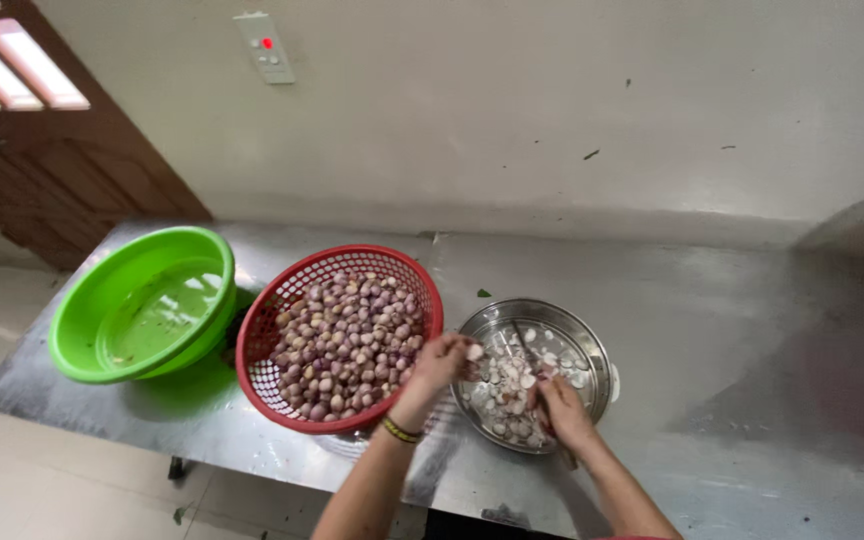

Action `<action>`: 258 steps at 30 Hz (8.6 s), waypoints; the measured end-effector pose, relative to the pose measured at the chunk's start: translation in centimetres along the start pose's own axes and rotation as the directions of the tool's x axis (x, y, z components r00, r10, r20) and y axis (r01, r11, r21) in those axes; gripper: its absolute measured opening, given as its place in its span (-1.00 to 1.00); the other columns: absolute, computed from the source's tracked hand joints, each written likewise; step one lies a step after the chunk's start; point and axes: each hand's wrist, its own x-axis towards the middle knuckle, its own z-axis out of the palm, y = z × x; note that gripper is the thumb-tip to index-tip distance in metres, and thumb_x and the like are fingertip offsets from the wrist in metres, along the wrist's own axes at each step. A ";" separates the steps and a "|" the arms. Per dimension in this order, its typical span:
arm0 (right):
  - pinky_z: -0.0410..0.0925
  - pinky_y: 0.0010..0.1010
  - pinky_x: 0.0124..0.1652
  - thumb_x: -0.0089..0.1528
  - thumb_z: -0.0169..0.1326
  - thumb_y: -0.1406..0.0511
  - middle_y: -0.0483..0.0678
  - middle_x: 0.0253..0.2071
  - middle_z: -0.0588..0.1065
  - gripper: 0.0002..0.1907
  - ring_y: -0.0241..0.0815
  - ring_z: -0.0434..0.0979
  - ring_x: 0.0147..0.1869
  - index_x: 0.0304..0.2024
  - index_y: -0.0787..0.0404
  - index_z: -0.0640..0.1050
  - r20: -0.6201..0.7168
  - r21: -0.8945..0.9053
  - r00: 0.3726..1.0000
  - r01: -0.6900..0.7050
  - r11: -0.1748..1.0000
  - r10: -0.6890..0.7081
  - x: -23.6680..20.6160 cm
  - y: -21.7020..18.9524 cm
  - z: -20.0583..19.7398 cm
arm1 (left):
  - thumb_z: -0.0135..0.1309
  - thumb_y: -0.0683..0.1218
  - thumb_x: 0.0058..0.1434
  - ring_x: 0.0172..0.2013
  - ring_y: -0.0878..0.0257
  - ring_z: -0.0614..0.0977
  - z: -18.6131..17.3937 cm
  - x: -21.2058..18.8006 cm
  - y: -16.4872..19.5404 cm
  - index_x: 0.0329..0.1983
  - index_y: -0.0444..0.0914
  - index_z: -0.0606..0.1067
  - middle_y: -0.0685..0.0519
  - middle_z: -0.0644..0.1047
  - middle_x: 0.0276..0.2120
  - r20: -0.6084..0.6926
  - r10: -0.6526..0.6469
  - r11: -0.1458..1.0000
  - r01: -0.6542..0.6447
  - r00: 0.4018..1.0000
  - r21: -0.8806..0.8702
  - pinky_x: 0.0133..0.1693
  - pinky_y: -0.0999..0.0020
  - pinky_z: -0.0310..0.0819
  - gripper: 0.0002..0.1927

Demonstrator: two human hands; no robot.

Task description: The person peels and trims shallots at a stainless steel table. They take unpeeled shallots from a red basket, use a small knife to cut off the root ends and remove the outer skins, and place the peeled shallots into a metal tray, occasionally dipping fingers into a green basin of water.

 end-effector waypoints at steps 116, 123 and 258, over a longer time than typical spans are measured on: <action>0.43 -0.33 -0.25 0.37 -0.14 0.23 -0.04 -0.45 0.50 -0.46 -0.24 0.50 -0.37 0.43 -0.06 0.29 -0.172 -0.353 0.980 0.030 0.935 -0.097 1.6 -2.9 -0.8 | 0.06 -0.01 0.42 -0.43 0.34 0.55 9.4 4.4 -5.4 -0.13 -0.21 0.51 0.13 0.57 -0.38 0.140 -0.088 0.849 0.148 0.986 -0.507 -0.41 0.42 0.42 -0.82; 0.34 -0.37 -0.47 0.37 -0.11 0.23 -0.11 -0.51 0.49 -0.48 -0.28 0.37 -0.55 0.40 -0.15 0.34 -0.156 -0.286 0.986 -0.108 0.952 0.065 2.1 -1.5 -0.8 | 0.00 0.04 0.43 -0.52 0.37 0.46 9.7 5.2 -5.6 -0.15 -0.19 0.53 0.16 0.50 -0.47 -0.014 -0.035 0.879 0.024 0.999 -0.476 -0.49 0.47 0.33 -0.77; 0.23 -0.43 -0.65 0.30 0.01 0.21 0.12 -0.39 0.49 -0.28 -0.24 0.43 -0.62 0.50 -0.11 0.13 -0.090 -0.082 0.967 -0.247 0.966 0.240 4.9 -0.6 -0.8 | 0.12 0.02 0.15 0.05 -0.10 0.50 -14.1 3.0 7.1 0.05 -0.16 0.51 -0.14 0.45 0.04 -0.416 0.414 -0.021 0.466 0.810 0.885 -0.11 0.01 0.56 -0.60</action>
